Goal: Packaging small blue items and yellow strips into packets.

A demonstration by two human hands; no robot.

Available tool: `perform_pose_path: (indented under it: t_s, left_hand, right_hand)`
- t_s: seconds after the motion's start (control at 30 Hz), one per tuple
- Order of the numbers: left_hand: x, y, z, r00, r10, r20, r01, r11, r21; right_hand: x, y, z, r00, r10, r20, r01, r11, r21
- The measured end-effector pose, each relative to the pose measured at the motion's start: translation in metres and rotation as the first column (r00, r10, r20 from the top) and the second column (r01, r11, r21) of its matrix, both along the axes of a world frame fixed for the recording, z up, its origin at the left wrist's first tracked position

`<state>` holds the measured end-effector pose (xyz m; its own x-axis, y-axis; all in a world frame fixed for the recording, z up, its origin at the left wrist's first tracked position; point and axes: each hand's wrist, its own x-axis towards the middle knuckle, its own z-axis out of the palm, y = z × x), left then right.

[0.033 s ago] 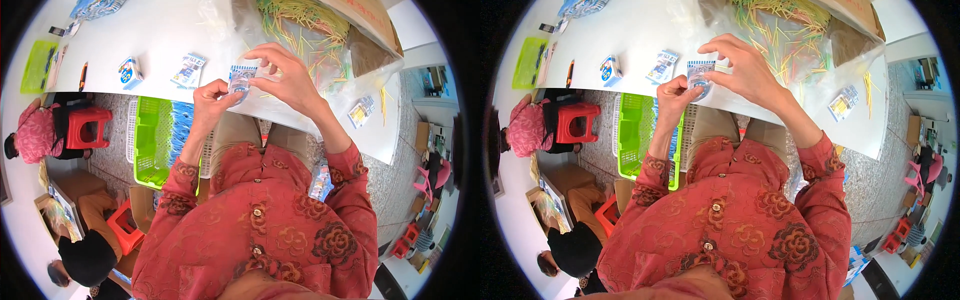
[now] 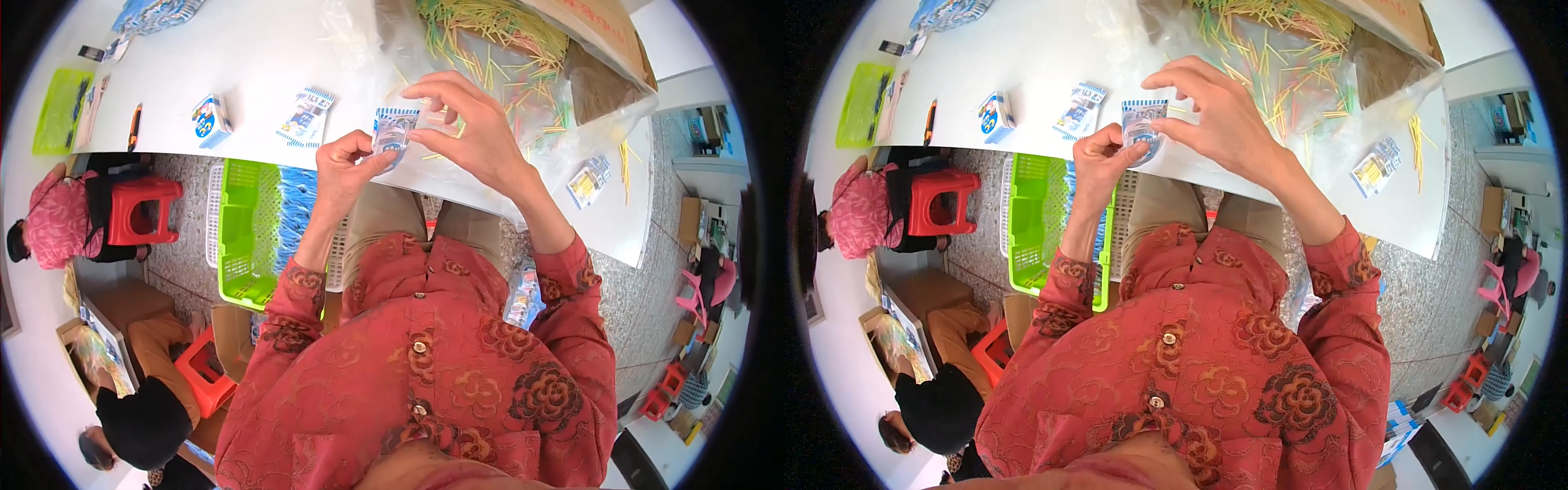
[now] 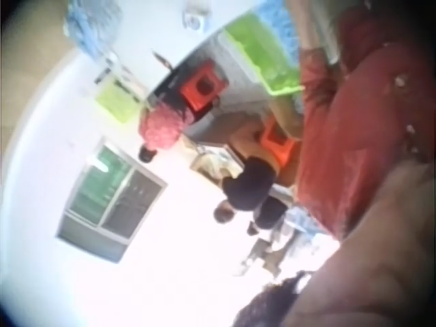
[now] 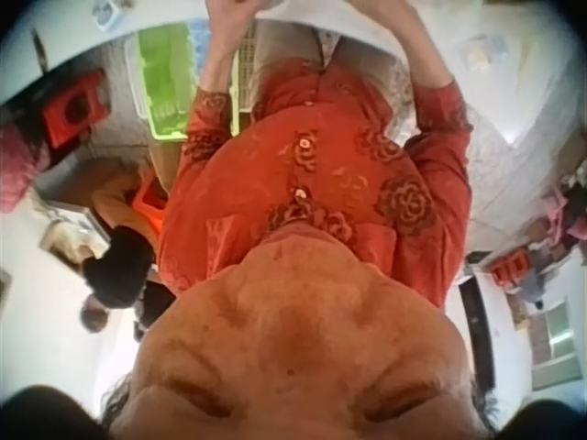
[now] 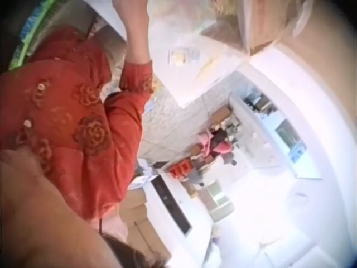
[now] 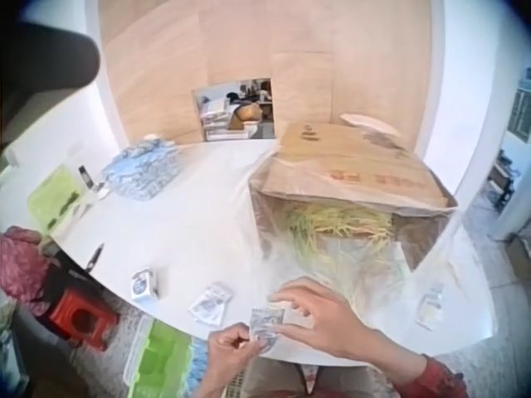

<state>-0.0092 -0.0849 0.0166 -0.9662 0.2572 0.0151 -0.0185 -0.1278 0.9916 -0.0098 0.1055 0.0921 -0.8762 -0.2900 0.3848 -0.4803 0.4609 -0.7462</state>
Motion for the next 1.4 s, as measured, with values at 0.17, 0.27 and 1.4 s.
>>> perform_pose_path:
  t_s: [0.17, 0.27, 1.4]
  left_hand:
    - [0.007, 0.017, 0.003, 0.996, -0.004, -0.089, -0.006, 0.993, -0.114]
    - [0.011, 0.027, 0.005, 0.981, -0.030, -0.194, -0.019, 0.970, -0.243]
    - [0.005, 0.092, -0.048, 0.901, -0.243, -0.360, 0.180, 0.963, -0.200]
  right_hand:
    - [0.021, 0.014, -0.010, 0.969, -0.039, -0.245, 0.090, 0.976, 0.201]
    - [0.033, 0.014, -0.016, 0.985, -0.032, -0.168, 0.073, 0.968, 0.242]
    - [0.060, 0.041, -0.056, 0.920, -0.326, -0.218, 0.381, 0.876, 0.296]
